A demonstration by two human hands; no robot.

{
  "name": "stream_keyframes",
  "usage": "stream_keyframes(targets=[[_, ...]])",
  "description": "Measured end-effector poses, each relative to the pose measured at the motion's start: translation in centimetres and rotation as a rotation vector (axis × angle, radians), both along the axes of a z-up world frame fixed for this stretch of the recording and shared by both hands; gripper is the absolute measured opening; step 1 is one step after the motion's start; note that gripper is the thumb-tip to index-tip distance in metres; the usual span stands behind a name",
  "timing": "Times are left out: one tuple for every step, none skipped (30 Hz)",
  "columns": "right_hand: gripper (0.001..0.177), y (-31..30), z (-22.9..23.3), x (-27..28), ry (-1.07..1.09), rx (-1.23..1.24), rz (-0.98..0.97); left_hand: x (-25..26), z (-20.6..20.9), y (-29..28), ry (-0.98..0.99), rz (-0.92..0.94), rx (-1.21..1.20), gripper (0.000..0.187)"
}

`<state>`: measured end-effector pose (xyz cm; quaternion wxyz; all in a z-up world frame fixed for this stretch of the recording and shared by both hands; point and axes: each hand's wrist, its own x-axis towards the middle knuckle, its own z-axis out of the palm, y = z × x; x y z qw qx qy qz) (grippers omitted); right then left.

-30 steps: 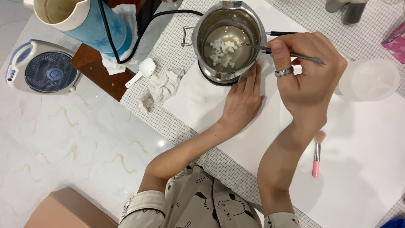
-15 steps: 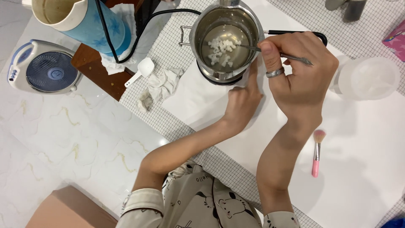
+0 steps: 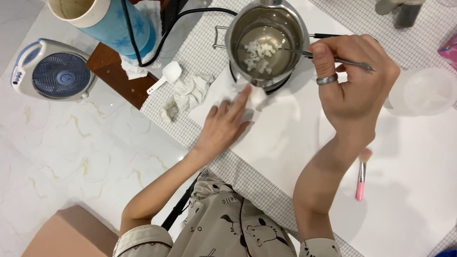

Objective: Stirring and breaking up solid wax chunks in a small melting pot using a metal tool

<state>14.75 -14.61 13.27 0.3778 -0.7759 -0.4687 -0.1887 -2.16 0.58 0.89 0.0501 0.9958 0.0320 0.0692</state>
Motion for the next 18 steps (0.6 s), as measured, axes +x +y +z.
stream_keyframes(targets=[[0.031, 0.1, 0.0, 0.0, -0.002, -0.001, 0.007, -0.1, -0.3, 0.6, -0.002, 0.007, -0.001, 0.083], [0.03, 0.3, 0.0, -0.1, -0.007, 0.01, 0.026, -0.3, -0.5, 1.2, -0.087, 0.016, -0.116, 0.057], [0.03, 0.4, 0.0, -0.1, -0.012, 0.019, 0.046, -0.5, -0.8, 1.8, -0.173, 0.025, -0.232, 0.032], [0.03, 0.5, 0.1, -0.3, -0.014, 0.015, 0.054, -0.2, -0.6, 2.2, -0.176, 0.034, -0.235, 0.032], [0.03, 0.6, 0.2, -0.4, 0.01, 0.014, 0.053, 0.1, -0.3, 2.6, -0.242, 0.011, -0.496, 0.021], [0.031, 0.7, 0.4, -0.6, 0.035, 0.012, 0.053, 0.4, -0.1, 3.0, -0.309, -0.014, -0.755, 0.02], [0.031, 0.7, 0.3, -0.7, 0.029, 0.005, 0.064, 0.6, -0.1, 3.2, -0.319, -0.005, -0.76, 0.02], [0.031, 0.8, 0.3, -0.7, 0.039, 0.008, 0.061, 0.8, -0.1, 3.4, -0.321, -0.022, -0.868, 0.022], [0.032, 0.8, 0.3, -0.8, 0.049, 0.008, 0.058, 1.0, -0.2, 3.6, -0.324, -0.038, -0.977, 0.024], [0.032, 0.8, 0.0, -0.6, 0.044, -0.001, 0.071, 1.6, -0.3, 4.0, -0.335, -0.028, -0.984, 0.024], [0.029, 0.7, -0.3, -0.4, 0.033, -0.016, 0.058, 2.1, -0.4, 4.4, -0.387, -0.06, -0.924, 0.02], [0.025, 0.7, -0.6, -0.2, 0.021, -0.031, 0.044, 2.6, -0.6, 4.8, -0.437, -0.092, -0.863, 0.021], [0.025, 0.6, -0.7, 0.0, 0.017, -0.043, 0.066, 3.1, -0.5, 5.7, -0.451, -0.071, -0.87, 0.021], [0.027, 0.6, -0.9, 0.1, 0.008, -0.045, 0.074, 3.5, -0.4, 6.6, -0.451, -0.122, -0.879, 0.036], [0.029, 0.6, -1.0, 0.3, -0.002, -0.044, 0.084, 3.9, -0.3, 7.8, -0.451, -0.172, -0.884, 0.056], [0.029, 0.6, -1.2, 0.2, -0.006, -0.053, 0.107, 4.2, 0.3, 8.4, -0.466, -0.151, -0.887, 0.056], [0.033, 0.5, -1.3, 0.2, 0.03, -0.079, 0.051, 4.5, 0.9, 9.1, -0.432, -0.195, -0.974, 0.036], [0.037, 0.3, -1.5, 0.2, 0.066, -0.106, -0.005, 4.9, 1.6, 9.8, -0.398, -0.24, -1.06, 0.016]])
